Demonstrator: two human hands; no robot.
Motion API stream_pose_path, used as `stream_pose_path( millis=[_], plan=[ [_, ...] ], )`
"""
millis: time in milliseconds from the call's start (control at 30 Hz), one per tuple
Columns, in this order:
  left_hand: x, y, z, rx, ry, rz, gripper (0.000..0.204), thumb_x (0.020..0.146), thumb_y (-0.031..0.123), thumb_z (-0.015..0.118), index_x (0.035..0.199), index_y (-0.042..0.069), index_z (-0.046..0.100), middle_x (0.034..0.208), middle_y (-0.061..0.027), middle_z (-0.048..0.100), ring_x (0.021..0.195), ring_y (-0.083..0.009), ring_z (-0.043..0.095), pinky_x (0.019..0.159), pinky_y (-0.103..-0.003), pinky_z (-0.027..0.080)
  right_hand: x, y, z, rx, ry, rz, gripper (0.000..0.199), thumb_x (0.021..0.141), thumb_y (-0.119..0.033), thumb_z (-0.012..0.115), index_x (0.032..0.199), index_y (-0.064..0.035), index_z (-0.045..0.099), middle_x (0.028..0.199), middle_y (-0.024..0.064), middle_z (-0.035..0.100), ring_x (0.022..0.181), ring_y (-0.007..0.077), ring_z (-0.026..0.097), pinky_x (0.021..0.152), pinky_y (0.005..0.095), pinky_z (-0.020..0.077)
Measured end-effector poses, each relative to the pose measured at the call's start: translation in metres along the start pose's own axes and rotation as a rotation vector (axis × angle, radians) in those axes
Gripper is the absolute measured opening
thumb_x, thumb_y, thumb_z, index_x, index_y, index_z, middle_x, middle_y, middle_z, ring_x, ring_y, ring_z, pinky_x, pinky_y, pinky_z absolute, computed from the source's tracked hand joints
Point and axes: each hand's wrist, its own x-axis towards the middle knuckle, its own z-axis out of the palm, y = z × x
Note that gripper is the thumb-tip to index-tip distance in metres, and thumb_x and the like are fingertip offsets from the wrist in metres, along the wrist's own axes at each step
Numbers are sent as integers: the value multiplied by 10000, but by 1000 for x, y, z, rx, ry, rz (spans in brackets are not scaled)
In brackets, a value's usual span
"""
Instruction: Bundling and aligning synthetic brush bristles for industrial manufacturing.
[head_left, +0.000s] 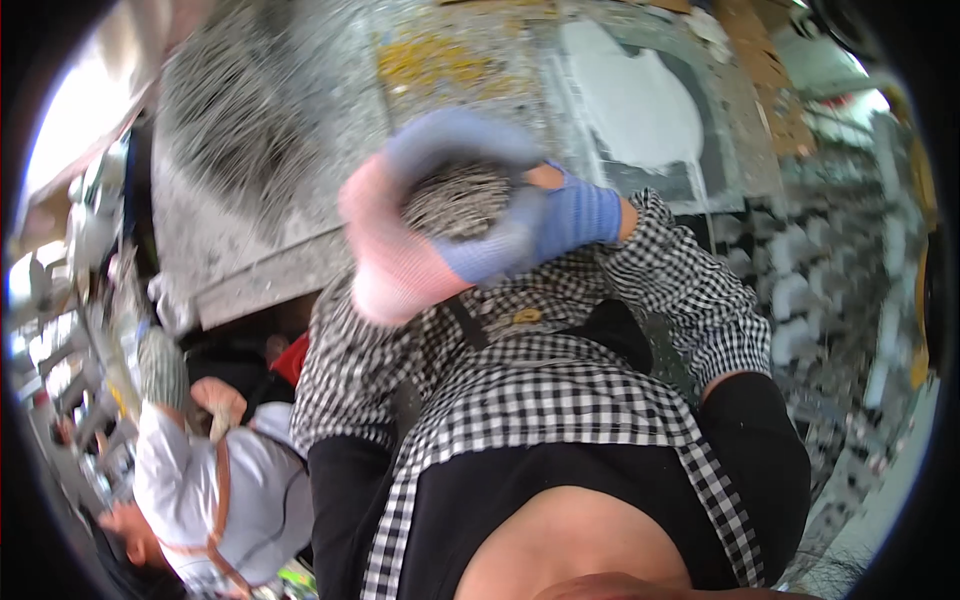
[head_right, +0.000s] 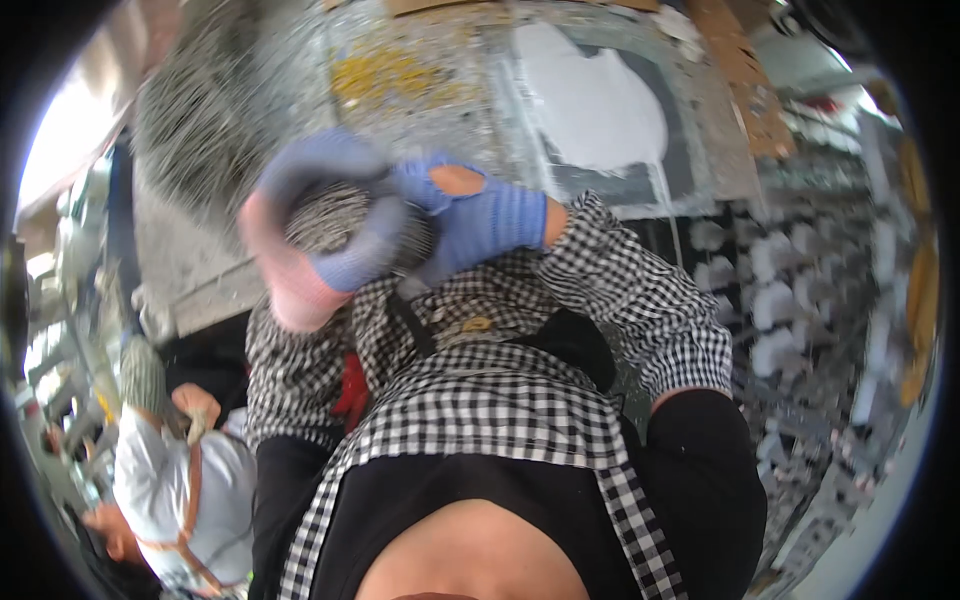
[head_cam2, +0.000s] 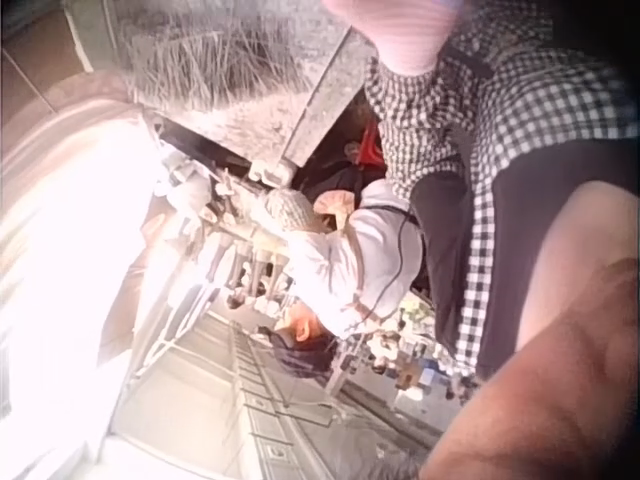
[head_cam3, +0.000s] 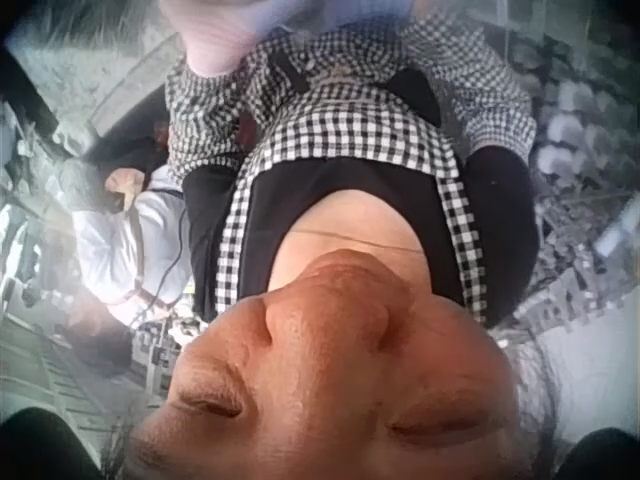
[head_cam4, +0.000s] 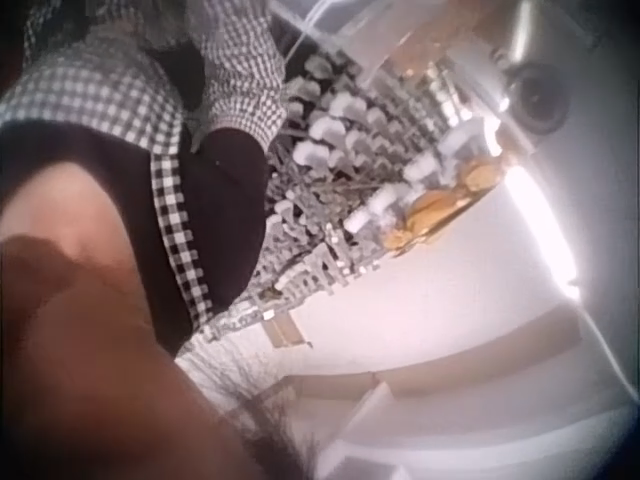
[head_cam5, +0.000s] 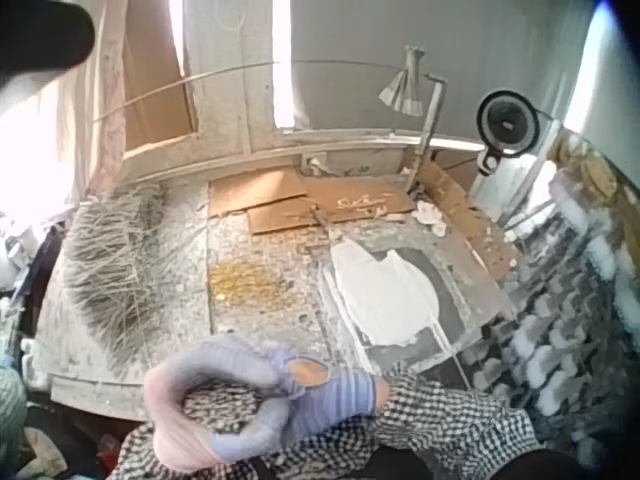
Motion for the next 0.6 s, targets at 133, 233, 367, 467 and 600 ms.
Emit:
stream_pose_path(
  millis=[133, 233, 367, 467, 600],
  plan=[
    [-9, -14, 10, 141, 156, 84, 344, 642, -107, 812, 920, 37, 669, 917, -107, 685, 807, -209, 688, 757, -320, 563, 12, 1, 5, -138, 337, -159, 556, 695, -264, 887, 1126, -21, 633, 977, 121, 676, 929, 243, 663, 862, 377, 541],
    [-26, -64, 40, 124, 248, 141, 327, 673, -92, 817, 925, 45, 660, 930, -102, 682, 824, -201, 682, 764, -310, 557, 14, 68, 55, 55, 610, -159, 504, 742, -241, 844, 1132, -19, 614, 1020, 129, 648, 969, 262, 644, 880, 382, 531],
    [-32, -81, 58, 114, 365, -223, 307, 742, -88, 799, 968, 48, 641, 925, -79, 697, 847, -160, 680, 786, -303, 564, 12, 75, 61, 14, 635, 90, 370, 828, -181, 759, 1127, -25, 606, 1026, 128, 622, 978, 276, 630, 886, 383, 527],
    [-27, -67, 58, 30, 340, 25, 319, 747, -79, 808, 983, 51, 638, 937, -59, 695, 833, -133, 671, 792, -277, 557, 5, 40, 46, -19, 685, 34, 294, 869, -150, 712, 1119, -33, 610, 1032, 119, 636, 979, 255, 635, 888, 377, 528],
    [-20, -90, 59, 113, 352, -234, 325, 765, -79, 799, 1015, 53, 639, 961, -56, 702, 838, -114, 675, 792, -278, 572, 4, 82, 56, 17, 490, 295, 308, 902, -160, 693, 1169, -37, 600, 1090, 112, 665, 1027, 236, 635, 902, 370, 530]
  ],
)
